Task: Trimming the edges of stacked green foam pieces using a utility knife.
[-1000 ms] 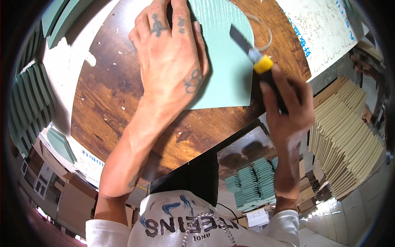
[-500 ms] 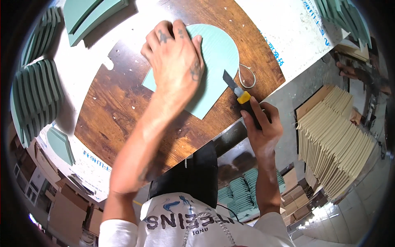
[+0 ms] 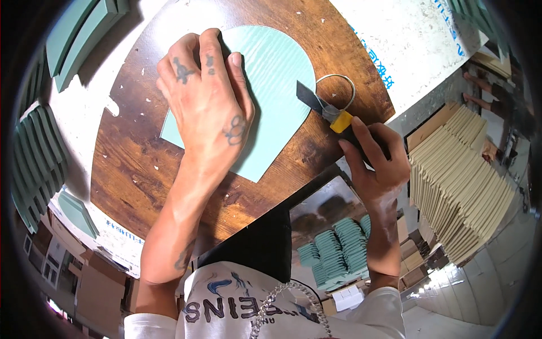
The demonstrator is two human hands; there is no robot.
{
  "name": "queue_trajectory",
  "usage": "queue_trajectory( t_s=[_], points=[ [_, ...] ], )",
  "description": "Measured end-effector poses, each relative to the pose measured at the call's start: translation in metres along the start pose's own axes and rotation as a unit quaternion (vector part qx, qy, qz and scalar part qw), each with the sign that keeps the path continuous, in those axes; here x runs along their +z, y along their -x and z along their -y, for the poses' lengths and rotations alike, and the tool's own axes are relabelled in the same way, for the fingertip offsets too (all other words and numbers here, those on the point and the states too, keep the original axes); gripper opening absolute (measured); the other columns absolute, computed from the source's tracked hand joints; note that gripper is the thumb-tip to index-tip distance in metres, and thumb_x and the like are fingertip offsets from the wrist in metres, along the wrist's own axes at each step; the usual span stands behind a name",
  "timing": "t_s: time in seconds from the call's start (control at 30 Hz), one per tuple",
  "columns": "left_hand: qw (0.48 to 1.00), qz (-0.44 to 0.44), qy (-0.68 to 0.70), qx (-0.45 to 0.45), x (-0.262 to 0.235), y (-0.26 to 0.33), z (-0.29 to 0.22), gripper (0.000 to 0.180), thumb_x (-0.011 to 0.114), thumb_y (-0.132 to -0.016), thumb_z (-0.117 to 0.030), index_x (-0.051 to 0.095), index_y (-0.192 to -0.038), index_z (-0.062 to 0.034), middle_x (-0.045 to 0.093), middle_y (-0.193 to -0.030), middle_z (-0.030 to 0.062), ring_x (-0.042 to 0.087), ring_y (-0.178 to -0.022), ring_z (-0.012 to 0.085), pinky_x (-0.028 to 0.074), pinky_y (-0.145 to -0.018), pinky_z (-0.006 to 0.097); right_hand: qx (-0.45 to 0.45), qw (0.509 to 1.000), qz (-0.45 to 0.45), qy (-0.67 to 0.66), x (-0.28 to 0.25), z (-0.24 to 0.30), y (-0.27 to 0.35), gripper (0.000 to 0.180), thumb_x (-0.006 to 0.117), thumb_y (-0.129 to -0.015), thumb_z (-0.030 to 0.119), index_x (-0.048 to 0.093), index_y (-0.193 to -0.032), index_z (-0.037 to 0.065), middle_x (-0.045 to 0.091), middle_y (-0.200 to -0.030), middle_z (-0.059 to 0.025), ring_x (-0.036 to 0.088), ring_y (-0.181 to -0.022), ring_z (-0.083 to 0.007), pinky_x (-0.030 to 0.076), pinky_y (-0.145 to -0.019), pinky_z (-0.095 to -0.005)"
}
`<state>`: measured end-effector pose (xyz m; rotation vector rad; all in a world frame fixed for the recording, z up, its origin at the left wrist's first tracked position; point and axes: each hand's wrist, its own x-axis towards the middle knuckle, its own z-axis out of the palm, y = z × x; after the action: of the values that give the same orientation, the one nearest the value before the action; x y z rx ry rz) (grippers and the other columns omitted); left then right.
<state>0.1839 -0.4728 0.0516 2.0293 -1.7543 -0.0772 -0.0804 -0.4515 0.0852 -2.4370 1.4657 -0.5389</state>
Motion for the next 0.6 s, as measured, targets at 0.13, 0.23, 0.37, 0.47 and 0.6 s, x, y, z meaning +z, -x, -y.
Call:
queue_trajectory(
  t_s=[0.13, 0.23, 0.37, 0.47, 0.6],
  points=[
    [1.0, 0.0, 0.003, -0.003, 0.001, 0.002, 0.003, 0.033, 0.057, -0.1, -0.012, 0.057, -0.129, 0.0037, 0.054, -0.118, 0.0263, 0.05, -0.108, 0.0373, 0.041, -0.094, 0.054, -0.016, 1.0, 0.008, 0.003, -0.002, -0.002, -0.008, 0.048, 0.089, -0.078, 0.024, 0.076, -0.124, 0.02, 0.062, -0.098, -0.004, 0.061, -0.073, -0.0191, 0.051, -0.059, -0.033],
    [1.0, -0.003, -0.009, 0.01, 0.001, 0.003, 0.004, 0.033, 0.057, -0.1, -0.012, 0.057, -0.129, 0.0037, 0.054, -0.119, 0.026, 0.049, -0.109, 0.0371, 0.041, -0.093, 0.053, -0.026, 1.0, 0.012, -0.002, -0.001, -0.006, -0.012, 0.049, 0.089, -0.078, 0.025, 0.076, -0.125, 0.021, 0.062, -0.098, -0.004, 0.061, -0.073, -0.0189, 0.05, -0.059, -0.0328],
    [0.999, 0.011, -0.039, -0.003, 0.0, 0.004, 0.005, 0.04, 0.05, -0.108, -0.029, 0.062, -0.136, -0.0015, 0.057, -0.12, 0.0247, 0.051, -0.114, 0.0331, 0.05, -0.098, 0.052, -0.034, 0.999, 0.019, 0.014, 0.0, -0.01, -0.024, 0.049, 0.089, -0.078, 0.023, 0.075, -0.124, 0.022, 0.062, -0.098, -0.0039, 0.062, -0.075, -0.0203, 0.052, -0.061, -0.0339],
    [1.0, -0.002, -0.022, 0.005, 0.003, 0.003, 0.004, 0.04, 0.051, -0.108, -0.028, 0.062, -0.136, -0.0012, 0.057, -0.12, 0.0253, 0.052, -0.114, 0.0336, 0.05, -0.098, 0.052, -0.041, 0.999, 0.017, 0.025, -0.002, -0.014, -0.038, 0.05, 0.09, -0.076, 0.022, 0.076, -0.124, 0.022, 0.063, -0.098, -0.0038, 0.064, -0.077, -0.021, 0.054, -0.064, -0.0341],
    [1.0, 0.005, -0.017, -0.022, 0.001, 0.002, 0.001, 0.038, 0.053, -0.106, -0.025, 0.062, -0.134, 0.0002, 0.057, -0.12, 0.0258, 0.052, -0.113, 0.0343, 0.049, -0.097, 0.051, -0.059, 0.998, 0.02, 0.014, 0.002, -0.02, -0.06, 0.052, 0.091, -0.072, 0.02, 0.076, -0.121, 0.021, 0.066, -0.097, -0.0038, 0.066, -0.081, -0.021, 0.057, -0.069, -0.0342]
  ],
)
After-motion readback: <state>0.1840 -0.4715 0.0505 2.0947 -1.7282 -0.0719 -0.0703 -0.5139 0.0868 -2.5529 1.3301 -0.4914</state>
